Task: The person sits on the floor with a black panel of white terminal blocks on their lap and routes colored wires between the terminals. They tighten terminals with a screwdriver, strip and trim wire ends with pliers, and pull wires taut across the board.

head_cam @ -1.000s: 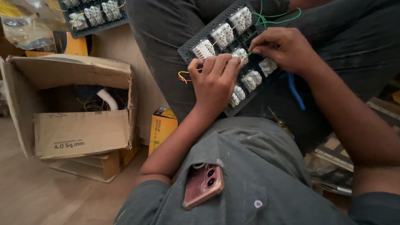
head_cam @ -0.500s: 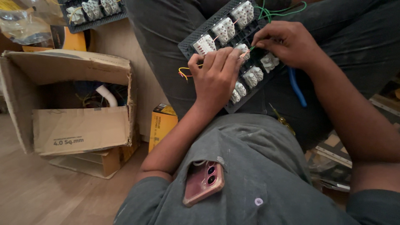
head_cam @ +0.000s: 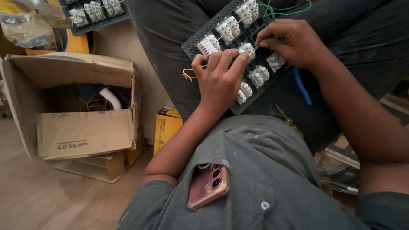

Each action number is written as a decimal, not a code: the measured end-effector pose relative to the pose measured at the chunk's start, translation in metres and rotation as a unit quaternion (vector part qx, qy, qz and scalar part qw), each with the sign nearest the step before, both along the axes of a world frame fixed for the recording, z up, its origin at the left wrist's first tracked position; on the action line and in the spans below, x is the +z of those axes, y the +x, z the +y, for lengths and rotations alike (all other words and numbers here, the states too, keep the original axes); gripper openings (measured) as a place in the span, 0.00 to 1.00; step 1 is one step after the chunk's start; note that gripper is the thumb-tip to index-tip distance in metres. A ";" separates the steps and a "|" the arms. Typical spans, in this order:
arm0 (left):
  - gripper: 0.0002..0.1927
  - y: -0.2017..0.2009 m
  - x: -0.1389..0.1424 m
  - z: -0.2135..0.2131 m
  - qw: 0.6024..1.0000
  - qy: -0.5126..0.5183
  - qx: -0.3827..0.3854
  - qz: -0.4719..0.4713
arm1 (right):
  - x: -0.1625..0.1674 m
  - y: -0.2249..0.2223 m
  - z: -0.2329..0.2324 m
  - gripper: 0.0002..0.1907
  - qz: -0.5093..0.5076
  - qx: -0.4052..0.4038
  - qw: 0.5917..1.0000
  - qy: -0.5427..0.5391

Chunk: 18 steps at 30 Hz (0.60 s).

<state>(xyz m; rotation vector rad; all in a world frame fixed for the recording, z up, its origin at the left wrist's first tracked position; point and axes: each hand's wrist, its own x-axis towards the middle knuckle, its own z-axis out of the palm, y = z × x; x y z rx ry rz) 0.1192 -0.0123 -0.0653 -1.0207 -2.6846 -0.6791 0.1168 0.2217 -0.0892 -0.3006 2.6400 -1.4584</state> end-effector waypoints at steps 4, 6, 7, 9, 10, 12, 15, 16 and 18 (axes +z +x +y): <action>0.12 0.001 0.000 0.000 1.000 -0.003 -0.002 0.001 | 0.004 0.000 -0.002 0.07 -0.004 -0.005 1.000 -0.008; 0.12 0.001 -0.001 0.001 1.000 -0.006 -0.002 0.005 | 0.005 0.000 -0.002 0.07 -0.005 -0.005 1.000 -0.004; 0.12 0.001 -0.001 0.001 1.000 -0.009 -0.003 0.007 | 0.006 0.000 -0.002 0.07 -0.002 -0.004 1.000 -0.001; 0.12 0.001 -0.001 0.001 1.000 -0.013 -0.003 0.009 | 0.008 0.000 -0.002 0.07 0.007 -0.003 1.000 0.004; 0.11 0.001 -0.001 0.001 1.000 -0.014 -0.003 0.009 | 0.009 0.002 -0.001 0.07 0.013 -0.003 1.000 0.006; 0.10 0.001 0.000 0.002 1.000 -0.007 0.000 0.010 | 0.010 0.007 0.002 0.06 0.060 -0.009 0.997 0.045; 0.09 0.000 0.005 0.006 1.000 0.025 0.007 0.001 | 0.015 0.021 0.007 0.05 0.179 -0.021 0.974 0.141; 0.08 0.000 0.009 0.007 0.999 0.038 0.007 -0.009 | 0.017 0.026 0.010 0.07 0.218 -0.022 0.961 0.167; 0.08 0.000 0.017 0.010 0.998 0.056 0.007 -0.029 | 0.019 0.034 0.014 0.08 0.269 -0.031 0.942 0.199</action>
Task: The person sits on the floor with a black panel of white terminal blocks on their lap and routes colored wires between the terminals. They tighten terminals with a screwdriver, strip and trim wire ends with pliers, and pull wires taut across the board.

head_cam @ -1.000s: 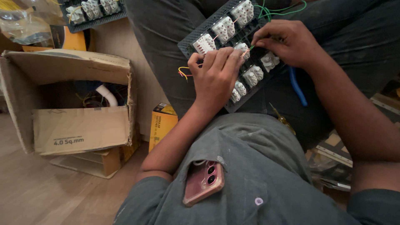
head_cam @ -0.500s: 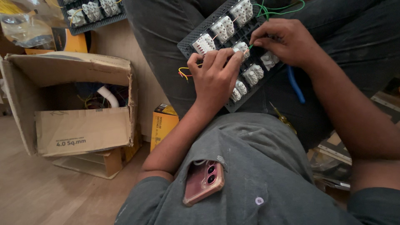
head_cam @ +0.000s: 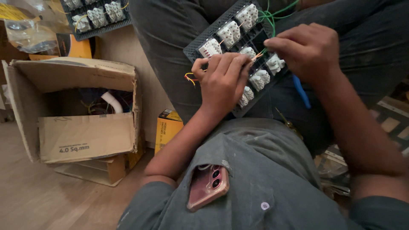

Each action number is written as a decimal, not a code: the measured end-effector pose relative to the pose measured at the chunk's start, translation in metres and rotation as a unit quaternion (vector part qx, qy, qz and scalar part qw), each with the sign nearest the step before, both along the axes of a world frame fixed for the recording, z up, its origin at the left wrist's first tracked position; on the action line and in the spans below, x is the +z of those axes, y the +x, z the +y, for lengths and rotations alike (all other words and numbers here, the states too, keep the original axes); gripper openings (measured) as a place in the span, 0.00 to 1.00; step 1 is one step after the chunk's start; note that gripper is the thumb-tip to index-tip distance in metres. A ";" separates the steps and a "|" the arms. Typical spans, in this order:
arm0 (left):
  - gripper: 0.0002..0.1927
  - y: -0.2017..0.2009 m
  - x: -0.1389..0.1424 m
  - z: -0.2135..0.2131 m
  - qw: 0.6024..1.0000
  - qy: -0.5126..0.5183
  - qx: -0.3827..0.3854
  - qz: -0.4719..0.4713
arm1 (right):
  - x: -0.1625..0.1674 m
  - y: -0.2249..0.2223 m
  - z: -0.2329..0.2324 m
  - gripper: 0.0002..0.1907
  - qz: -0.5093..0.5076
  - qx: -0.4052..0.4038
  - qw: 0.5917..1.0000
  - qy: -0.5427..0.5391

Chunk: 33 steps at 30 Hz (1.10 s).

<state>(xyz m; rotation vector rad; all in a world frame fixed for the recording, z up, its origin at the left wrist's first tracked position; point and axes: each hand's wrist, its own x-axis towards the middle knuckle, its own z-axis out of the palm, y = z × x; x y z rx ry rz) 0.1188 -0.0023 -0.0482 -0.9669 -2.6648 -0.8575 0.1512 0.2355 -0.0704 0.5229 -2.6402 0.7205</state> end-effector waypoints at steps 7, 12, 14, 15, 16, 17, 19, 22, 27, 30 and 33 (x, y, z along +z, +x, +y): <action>0.21 -0.025 0.017 0.012 0.997 -0.033 -0.061 0.033 | -0.015 0.008 0.010 0.06 0.005 -0.045 0.998 -0.054; 0.26 -0.065 -0.002 0.036 0.993 -0.058 -0.089 0.042 | -0.029 0.013 0.015 0.07 -0.127 -0.151 0.956 -0.217; 0.25 -0.075 -0.006 0.047 0.992 -0.060 -0.107 0.032 | -0.034 0.012 0.018 0.08 -0.105 -0.142 0.962 -0.211; 0.19 -0.076 -0.006 0.053 0.991 -0.061 -0.108 0.041 | -0.037 0.012 0.018 0.10 -0.117 -0.146 0.959 -0.213; 0.13 -0.075 -0.005 0.060 0.991 -0.061 -0.110 0.050 | -0.040 0.012 0.017 0.12 -0.129 -0.150 0.956 -0.216; 0.08 -0.073 -0.003 0.064 0.990 -0.061 -0.111 0.059 | -0.043 0.012 0.017 0.15 -0.141 -0.155 0.953 -0.219; 0.07 -0.063 0.007 0.064 0.993 0.003 -0.113 0.024 | -0.046 0.014 0.018 0.12 -0.123 -0.145 0.957 -0.217; 0.09 -0.046 0.035 0.048 0.992 0.078 -0.095 0.032 | -0.045 0.020 0.023 0.15 -0.175 -0.156 0.925 -0.300; 0.09 -0.039 0.118 -0.014 0.970 0.202 -0.123 -0.056 | -0.025 0.020 0.018 0.20 -0.144 -0.057 0.898 -0.411; 0.09 -0.031 0.165 -0.054 0.951 0.266 -0.124 -0.096 | 0.001 0.024 0.003 0.18 -0.159 -0.096 0.917 -0.353; 0.18 -0.023 0.180 -0.083 0.910 0.389 -0.111 -0.090 | 0.029 0.027 -0.016 0.22 -0.142 -0.097 0.954 -0.246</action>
